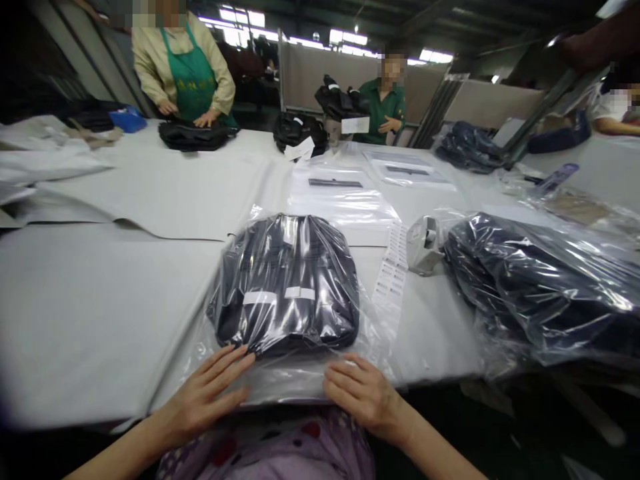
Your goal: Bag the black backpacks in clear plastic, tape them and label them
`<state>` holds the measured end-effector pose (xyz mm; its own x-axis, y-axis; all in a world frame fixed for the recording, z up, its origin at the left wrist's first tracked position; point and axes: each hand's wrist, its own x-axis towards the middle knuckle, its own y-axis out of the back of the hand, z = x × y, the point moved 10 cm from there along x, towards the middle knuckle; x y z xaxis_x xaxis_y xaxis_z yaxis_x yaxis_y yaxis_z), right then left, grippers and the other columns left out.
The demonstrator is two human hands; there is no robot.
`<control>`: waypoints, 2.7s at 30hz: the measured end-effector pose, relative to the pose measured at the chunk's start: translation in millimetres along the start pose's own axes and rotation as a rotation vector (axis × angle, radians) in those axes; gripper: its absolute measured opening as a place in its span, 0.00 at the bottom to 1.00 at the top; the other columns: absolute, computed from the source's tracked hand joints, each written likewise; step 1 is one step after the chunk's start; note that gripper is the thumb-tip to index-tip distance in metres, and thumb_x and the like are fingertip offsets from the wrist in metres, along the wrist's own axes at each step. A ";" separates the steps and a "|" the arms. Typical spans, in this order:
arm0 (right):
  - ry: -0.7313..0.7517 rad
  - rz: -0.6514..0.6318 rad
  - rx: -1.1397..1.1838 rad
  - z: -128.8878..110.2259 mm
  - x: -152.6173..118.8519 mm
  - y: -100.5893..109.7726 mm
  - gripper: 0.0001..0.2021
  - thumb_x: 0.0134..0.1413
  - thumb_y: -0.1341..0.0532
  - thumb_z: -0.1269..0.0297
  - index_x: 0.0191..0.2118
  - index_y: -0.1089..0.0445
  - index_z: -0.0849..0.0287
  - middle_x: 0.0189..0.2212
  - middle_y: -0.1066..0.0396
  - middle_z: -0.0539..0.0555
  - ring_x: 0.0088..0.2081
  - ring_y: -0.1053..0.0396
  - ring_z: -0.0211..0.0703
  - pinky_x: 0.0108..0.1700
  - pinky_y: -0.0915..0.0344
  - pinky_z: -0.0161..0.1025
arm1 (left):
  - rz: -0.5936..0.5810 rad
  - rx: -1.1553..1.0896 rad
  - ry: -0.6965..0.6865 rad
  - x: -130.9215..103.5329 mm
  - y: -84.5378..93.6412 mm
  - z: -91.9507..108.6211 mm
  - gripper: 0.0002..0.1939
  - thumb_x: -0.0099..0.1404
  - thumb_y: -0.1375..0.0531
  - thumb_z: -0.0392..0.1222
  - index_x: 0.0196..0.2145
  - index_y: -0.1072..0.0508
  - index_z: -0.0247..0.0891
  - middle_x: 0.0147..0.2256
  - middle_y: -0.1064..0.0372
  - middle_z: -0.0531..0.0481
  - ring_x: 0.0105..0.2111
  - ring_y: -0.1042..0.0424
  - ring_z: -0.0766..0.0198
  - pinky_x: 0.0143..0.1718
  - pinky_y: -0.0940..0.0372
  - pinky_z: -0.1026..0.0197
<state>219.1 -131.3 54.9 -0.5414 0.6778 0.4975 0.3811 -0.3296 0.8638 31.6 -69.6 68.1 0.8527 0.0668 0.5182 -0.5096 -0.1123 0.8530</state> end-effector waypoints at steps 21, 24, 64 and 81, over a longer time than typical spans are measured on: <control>-0.468 0.324 -0.028 67.4 -49.0 35.6 0.16 0.57 0.46 0.71 0.51 0.36 0.59 0.44 0.29 0.59 0.46 0.31 0.46 0.48 0.32 0.44 | -0.223 0.003 -0.013 22.7 -12.9 20.4 0.20 0.66 0.46 0.47 0.54 0.36 0.41 0.55 0.38 0.44 0.43 0.34 0.58 0.45 0.41 0.56; -0.901 0.550 -0.191 101.1 -106.1 66.6 0.17 0.54 0.41 0.58 0.47 0.33 0.62 0.35 0.26 0.59 0.37 0.27 0.49 0.35 0.29 0.44 | -0.045 0.064 0.053 69.9 19.6 4.6 0.19 0.66 0.46 0.43 0.54 0.36 0.39 0.56 0.41 0.42 0.50 0.38 0.54 0.50 0.43 0.51; 0.048 0.035 0.138 33.0 77.8 -20.5 0.07 0.60 0.47 0.72 0.37 0.32 0.62 0.32 0.32 0.55 0.33 0.37 0.39 0.37 0.36 0.38 | -0.374 0.191 -0.070 25.9 -44.0 -50.7 0.24 0.68 0.49 0.41 0.60 0.46 0.43 0.61 0.49 0.47 0.60 0.51 0.53 0.61 0.66 0.44; 0.267 -0.143 -0.060 25.0 45.7 -44.4 0.11 0.62 0.51 0.75 0.39 0.32 0.65 0.25 0.37 0.52 0.28 0.42 0.38 0.32 0.42 0.37 | -0.249 0.117 -0.320 -9.3 -36.8 -24.7 0.21 0.67 0.49 0.34 0.55 0.39 0.49 0.57 0.41 0.52 0.52 0.39 0.63 0.58 0.51 0.53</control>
<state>196.1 -69.2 37.3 -0.7670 0.5262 0.3672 0.2463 -0.2870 0.9257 39.6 -41.5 33.4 0.9504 -0.2027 0.2359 -0.2824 -0.2451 0.9275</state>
